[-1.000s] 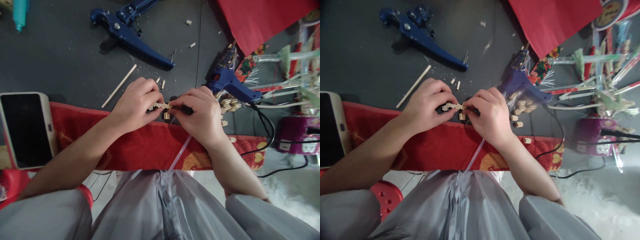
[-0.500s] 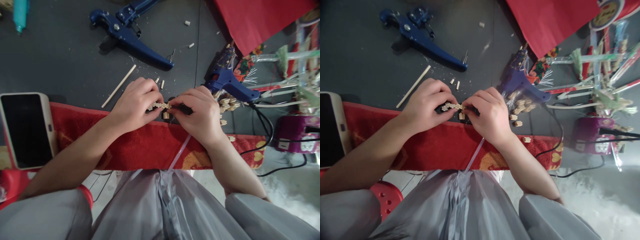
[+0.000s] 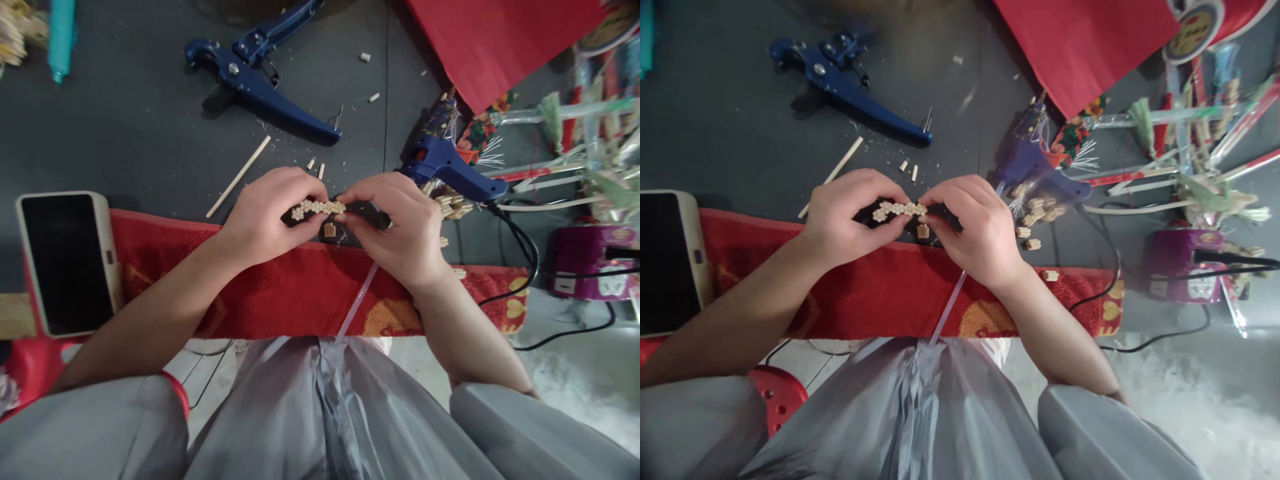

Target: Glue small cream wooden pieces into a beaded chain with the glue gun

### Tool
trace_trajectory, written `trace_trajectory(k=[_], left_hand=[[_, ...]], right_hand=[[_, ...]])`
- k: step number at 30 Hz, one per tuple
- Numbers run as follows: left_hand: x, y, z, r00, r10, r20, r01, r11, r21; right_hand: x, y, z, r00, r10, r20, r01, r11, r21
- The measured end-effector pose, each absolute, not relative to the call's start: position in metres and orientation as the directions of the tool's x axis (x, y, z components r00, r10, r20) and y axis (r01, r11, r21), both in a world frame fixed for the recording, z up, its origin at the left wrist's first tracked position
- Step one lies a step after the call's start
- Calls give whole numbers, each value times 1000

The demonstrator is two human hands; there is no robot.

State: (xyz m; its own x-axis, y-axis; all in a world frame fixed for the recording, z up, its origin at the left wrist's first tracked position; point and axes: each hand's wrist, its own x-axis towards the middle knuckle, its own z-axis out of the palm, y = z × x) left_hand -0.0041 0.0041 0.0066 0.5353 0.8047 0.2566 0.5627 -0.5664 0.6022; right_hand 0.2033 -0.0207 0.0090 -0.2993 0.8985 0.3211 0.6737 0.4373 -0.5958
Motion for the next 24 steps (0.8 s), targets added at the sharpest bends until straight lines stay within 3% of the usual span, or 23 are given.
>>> trace_trajectory(k=[8,15,24], left_hand=[[-4,2,12,458,835,305,531,-532,660],[-3,2,10,430,837,339,502,-533,681],[-2,4,8,424,808,409,444,-579,684]], right_hand=[[203,-19,12,-289,857,427,558,513,-652],[205,-16,10,-261,899,351,559,437,-705],[205,-15,7,-250,864,438,516,502,-694]])
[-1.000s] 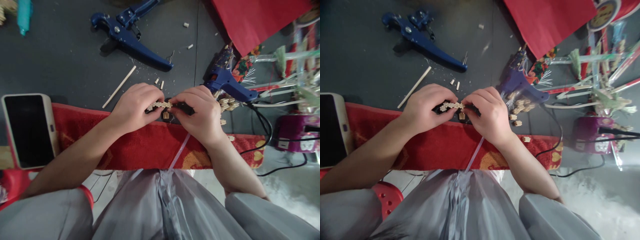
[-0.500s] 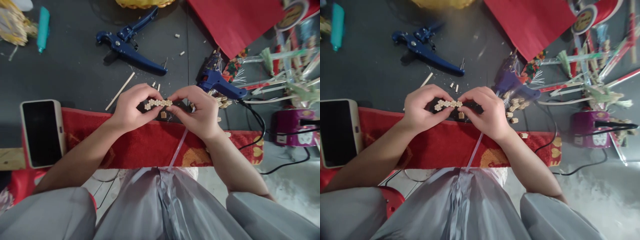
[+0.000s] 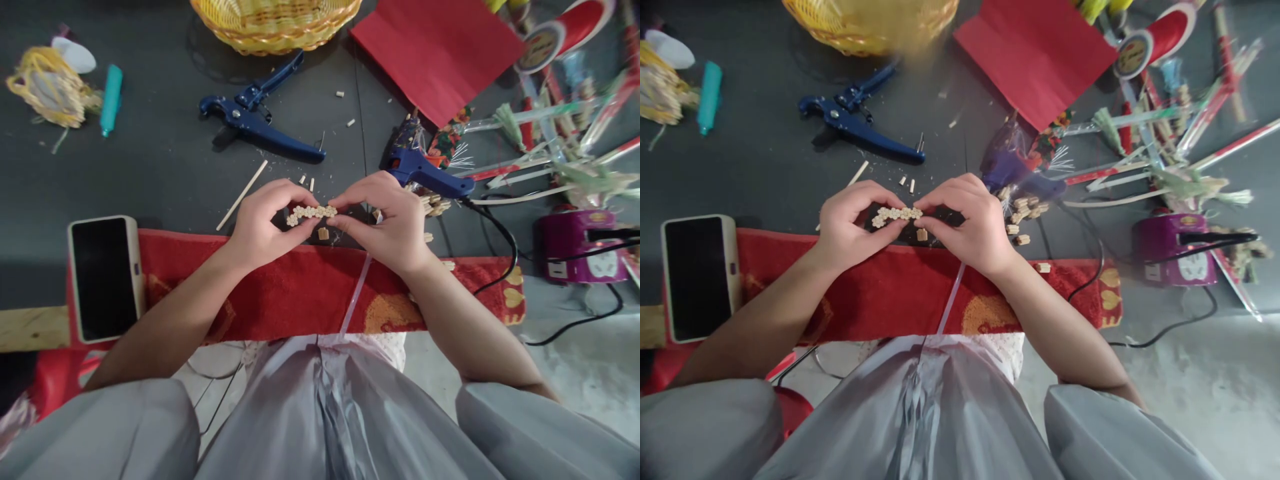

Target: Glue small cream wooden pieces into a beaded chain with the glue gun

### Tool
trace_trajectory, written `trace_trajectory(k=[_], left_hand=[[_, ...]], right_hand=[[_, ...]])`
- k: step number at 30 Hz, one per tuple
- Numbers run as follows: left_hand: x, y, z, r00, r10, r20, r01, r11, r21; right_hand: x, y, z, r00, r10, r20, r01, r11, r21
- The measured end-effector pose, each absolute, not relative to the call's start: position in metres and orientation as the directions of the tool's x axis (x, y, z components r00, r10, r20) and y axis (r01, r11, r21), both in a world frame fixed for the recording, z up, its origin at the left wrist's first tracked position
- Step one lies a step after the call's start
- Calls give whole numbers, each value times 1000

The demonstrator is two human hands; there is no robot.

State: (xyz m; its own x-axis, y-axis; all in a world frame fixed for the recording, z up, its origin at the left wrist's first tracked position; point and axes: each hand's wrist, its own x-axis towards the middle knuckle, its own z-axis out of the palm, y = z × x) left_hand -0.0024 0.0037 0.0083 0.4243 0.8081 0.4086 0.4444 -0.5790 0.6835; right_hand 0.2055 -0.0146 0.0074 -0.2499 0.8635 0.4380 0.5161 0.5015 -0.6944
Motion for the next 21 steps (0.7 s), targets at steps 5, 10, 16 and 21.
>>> trace_trajectory(k=[5,10,16,21], left_hand=[[-2,5,8,425,804,416,438,-585,682],[-3,5,8,431,802,414,435,-586,684],[-3,4,9,443,798,408,419,-587,693],[-3,5,8,420,830,367,500,-550,669]], right_hand=[[205,-14,7,-244,852,464,481,522,-704],[205,-14,8,-248,858,450,489,512,-706],[204,-15,7,-252,862,439,500,505,-704],[206,-14,12,-250,878,409,547,476,-689]])
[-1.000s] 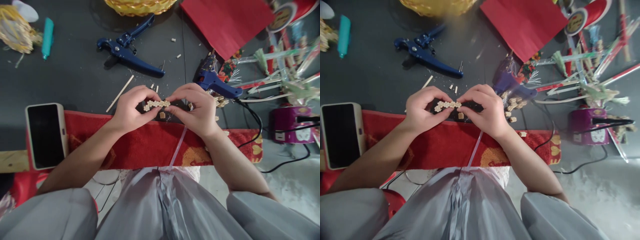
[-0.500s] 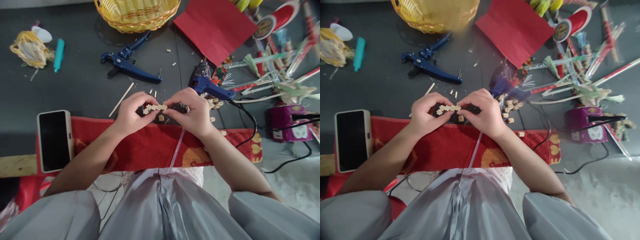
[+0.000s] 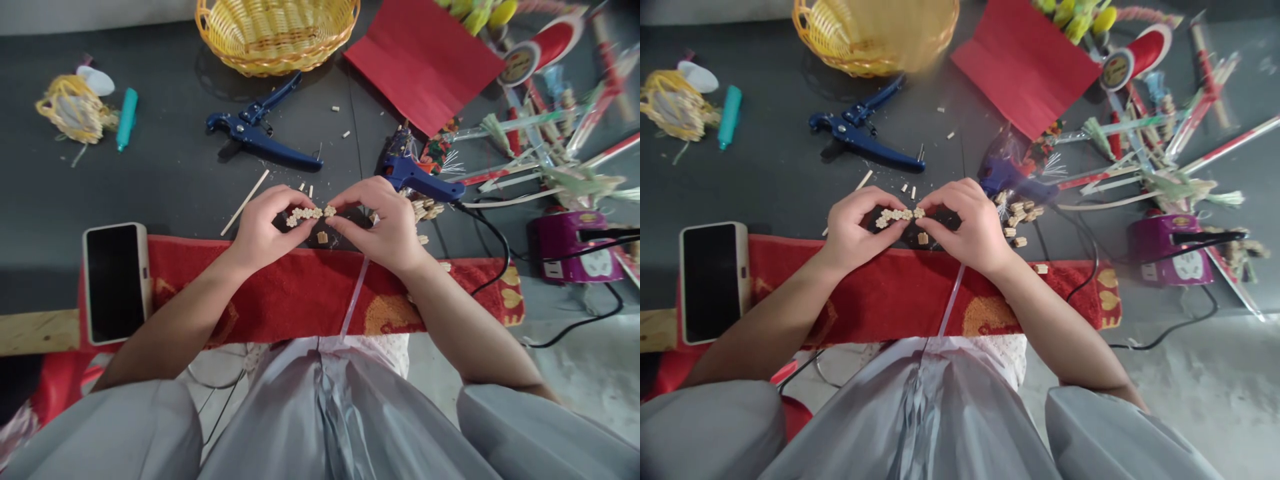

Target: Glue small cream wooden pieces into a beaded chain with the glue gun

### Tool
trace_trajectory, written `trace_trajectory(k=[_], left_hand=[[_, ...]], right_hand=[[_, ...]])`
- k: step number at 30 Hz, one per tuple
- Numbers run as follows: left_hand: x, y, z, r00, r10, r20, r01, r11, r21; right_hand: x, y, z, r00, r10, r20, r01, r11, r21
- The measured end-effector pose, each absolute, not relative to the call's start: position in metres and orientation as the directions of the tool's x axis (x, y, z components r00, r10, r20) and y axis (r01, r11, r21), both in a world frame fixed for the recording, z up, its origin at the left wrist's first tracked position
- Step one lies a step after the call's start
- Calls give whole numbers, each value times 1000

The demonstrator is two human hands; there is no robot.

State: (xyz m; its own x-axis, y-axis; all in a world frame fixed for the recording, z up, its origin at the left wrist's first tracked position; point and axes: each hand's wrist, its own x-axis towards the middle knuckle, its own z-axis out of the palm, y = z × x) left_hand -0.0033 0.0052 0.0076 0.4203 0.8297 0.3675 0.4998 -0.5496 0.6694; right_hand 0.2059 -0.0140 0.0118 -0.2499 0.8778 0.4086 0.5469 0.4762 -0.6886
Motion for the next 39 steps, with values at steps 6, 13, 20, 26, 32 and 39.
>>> trace_trajectory(k=[6,13,20,26,32,39], left_hand=[[-8,13,-4,440,838,323,648,-546,531],[-14,15,-4,499,825,263,699,-563,440],[-21,15,8,589,743,317,646,-669,368],[-27,20,8,553,769,320,692,-638,337],[-32,27,7,529,772,353,696,-633,340],[-34,30,6,531,766,362,692,-638,337]], right_hand=[[209,-12,8,-251,874,417,630,474,-615],[208,-10,0,-327,860,392,679,502,-536],[209,-11,2,-325,857,401,688,505,-521],[207,-12,1,-320,857,404,676,505,-536],[207,-11,0,-308,875,372,680,476,-558],[207,-10,-1,-315,876,365,689,476,-547]])
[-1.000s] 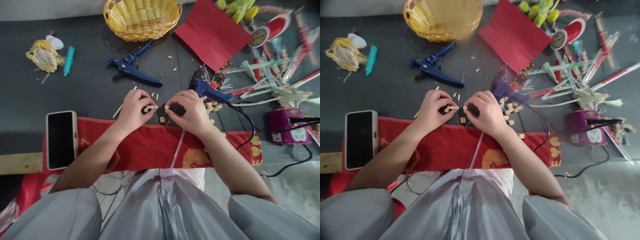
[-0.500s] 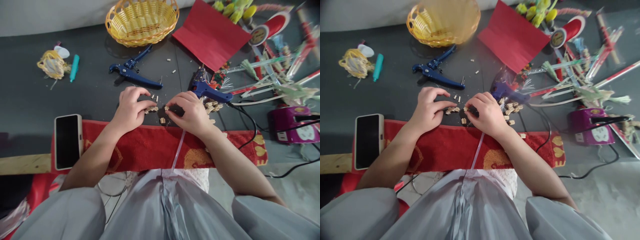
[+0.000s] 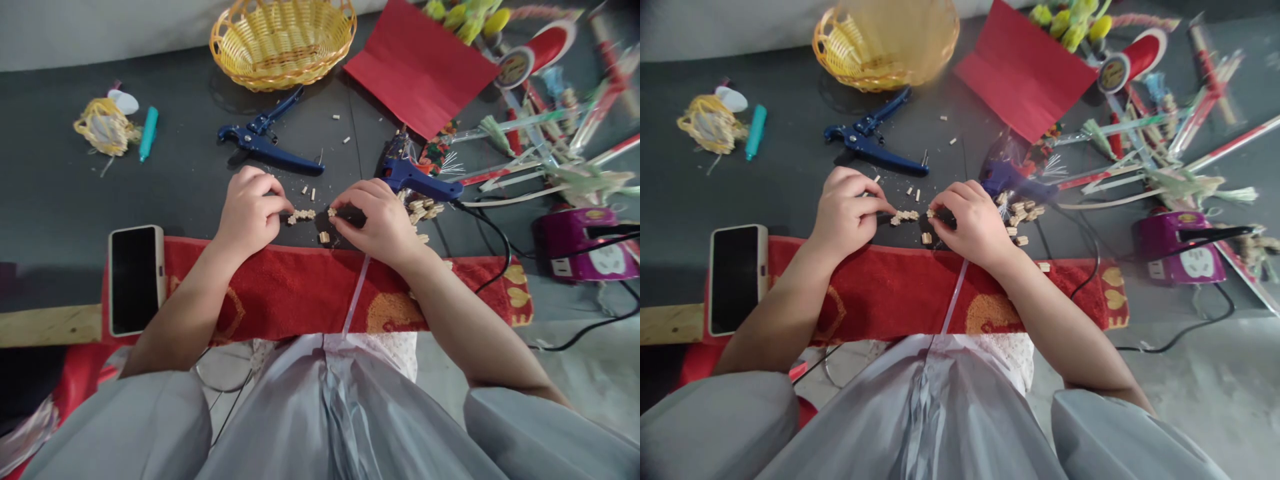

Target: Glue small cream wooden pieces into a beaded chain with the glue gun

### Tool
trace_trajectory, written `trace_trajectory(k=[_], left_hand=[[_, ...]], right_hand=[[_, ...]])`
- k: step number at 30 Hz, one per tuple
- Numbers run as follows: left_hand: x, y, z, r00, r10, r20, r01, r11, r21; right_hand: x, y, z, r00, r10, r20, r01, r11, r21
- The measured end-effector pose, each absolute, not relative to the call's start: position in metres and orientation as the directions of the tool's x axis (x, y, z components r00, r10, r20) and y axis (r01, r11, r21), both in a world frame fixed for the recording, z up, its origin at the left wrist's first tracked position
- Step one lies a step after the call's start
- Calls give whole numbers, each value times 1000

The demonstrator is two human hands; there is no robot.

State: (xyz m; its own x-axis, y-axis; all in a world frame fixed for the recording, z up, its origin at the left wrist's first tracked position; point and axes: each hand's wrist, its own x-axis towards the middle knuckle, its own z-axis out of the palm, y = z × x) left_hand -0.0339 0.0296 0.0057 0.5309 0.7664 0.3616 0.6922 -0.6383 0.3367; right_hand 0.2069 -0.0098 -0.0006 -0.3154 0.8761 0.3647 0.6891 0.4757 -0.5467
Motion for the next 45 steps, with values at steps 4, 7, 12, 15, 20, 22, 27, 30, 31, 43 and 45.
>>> trace_trajectory(k=[4,7,12,15,20,22,27,30,31,43,45], left_hand=[[-36,30,5,584,726,363,675,-683,280],[-38,31,3,613,717,332,667,-695,271],[-37,29,1,638,707,304,659,-706,259],[-37,29,1,660,682,316,651,-729,214],[-35,26,6,762,529,374,527,-842,118],[-32,25,8,783,486,389,485,-868,107],[-22,19,10,639,663,391,627,-743,235],[-17,18,8,606,722,334,671,-690,272],[-16,18,6,612,728,309,673,-684,280],[-12,16,0,672,686,279,593,-724,351],[-11,15,1,667,679,305,578,-731,362]], right_hand=[[207,-9,-2,-318,864,389,687,493,-533],[207,-9,-2,-319,863,393,684,496,-534],[207,-9,-3,-318,866,386,691,490,-531],[206,-9,-4,-317,866,386,695,489,-527],[206,-9,-5,-320,875,364,697,478,-535],[206,-9,-5,-323,875,361,697,478,-534],[205,-8,-5,-332,868,368,696,489,-526],[203,-8,-6,-343,876,339,707,478,-521],[202,-8,-7,-347,881,323,713,471,-520],[198,-11,-6,-357,860,365,685,506,-524],[199,-11,-5,-363,851,380,663,522,-537]])
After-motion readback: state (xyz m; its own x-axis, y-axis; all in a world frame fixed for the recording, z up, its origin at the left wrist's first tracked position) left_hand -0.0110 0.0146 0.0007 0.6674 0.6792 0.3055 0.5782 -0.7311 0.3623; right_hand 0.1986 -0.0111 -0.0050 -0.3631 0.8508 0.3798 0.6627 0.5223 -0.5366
